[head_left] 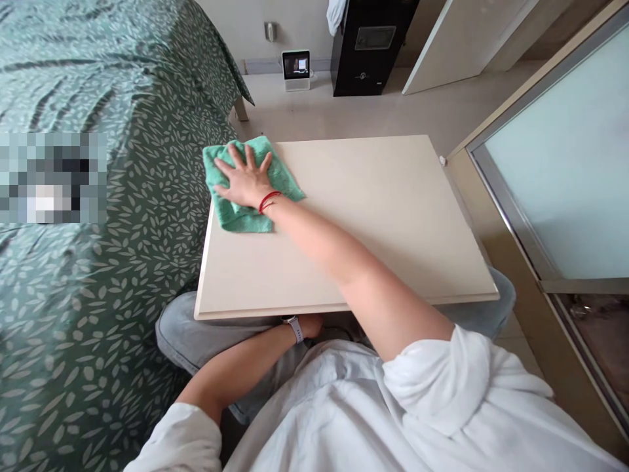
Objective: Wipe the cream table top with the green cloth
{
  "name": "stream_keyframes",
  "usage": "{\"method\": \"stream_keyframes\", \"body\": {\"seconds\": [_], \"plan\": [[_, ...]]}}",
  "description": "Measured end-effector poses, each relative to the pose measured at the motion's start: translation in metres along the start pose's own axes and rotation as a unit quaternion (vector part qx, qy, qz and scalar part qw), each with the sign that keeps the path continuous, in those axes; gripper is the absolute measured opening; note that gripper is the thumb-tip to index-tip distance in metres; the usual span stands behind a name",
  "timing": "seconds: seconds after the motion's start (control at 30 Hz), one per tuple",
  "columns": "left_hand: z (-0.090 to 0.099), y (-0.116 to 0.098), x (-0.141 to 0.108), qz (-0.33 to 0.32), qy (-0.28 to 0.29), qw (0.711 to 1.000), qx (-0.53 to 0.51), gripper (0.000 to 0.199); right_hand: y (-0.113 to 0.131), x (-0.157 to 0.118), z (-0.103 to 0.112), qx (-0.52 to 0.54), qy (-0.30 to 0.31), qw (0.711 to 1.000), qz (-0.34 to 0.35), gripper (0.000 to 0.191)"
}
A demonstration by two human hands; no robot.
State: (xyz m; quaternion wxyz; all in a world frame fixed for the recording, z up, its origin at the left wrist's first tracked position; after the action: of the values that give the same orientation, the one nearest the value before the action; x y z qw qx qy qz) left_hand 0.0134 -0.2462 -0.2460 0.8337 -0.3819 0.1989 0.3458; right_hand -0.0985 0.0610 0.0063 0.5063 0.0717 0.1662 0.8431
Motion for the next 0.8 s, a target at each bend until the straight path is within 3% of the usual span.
{"method": "stream_keyframes", "body": {"seconds": [0.13,0.37,0.5,0.63,0.73,0.8], "plan": [[0.005,-0.006,-0.006,0.034,0.065,0.997,0.018,0.03,-0.086,-0.015,0.032,-0.01,-0.035,0.994,-0.1,0.079],[0.016,-0.012,-0.011,0.05,0.105,0.993,0.034,0.038,-0.257,-0.096,0.093,-0.074,-0.077,0.953,-0.283,0.068],[0.018,-0.012,-0.01,0.05,0.103,0.993,0.039,0.036,-0.327,-0.138,0.119,-0.032,-0.125,0.916,-0.381,0.065],[0.015,-0.014,-0.01,0.045,0.093,0.993,0.049,0.033,-0.35,-0.157,0.124,0.01,-0.17,0.868,-0.467,0.064],[0.01,-0.019,-0.009,0.03,0.095,0.994,0.05,0.03,-0.334,-0.148,0.117,-0.01,-0.169,0.862,-0.478,0.067],[0.006,-0.022,-0.008,0.023,0.098,0.994,0.049,0.027,-0.309,-0.131,0.108,-0.028,-0.15,0.883,-0.445,0.068]]}}
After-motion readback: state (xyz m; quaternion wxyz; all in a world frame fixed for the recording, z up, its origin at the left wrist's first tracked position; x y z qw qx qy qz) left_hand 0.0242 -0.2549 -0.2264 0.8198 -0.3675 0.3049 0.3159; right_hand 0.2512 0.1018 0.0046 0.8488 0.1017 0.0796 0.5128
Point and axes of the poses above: each hand's wrist, its own x-axis towards the middle knuckle, its own z-axis out of the back of the hand, y = z × x, the point moved 6 cm from there along x, towards the middle knuckle, and after that the axes turned 6 degrees about -z, right-handed, at the moved point
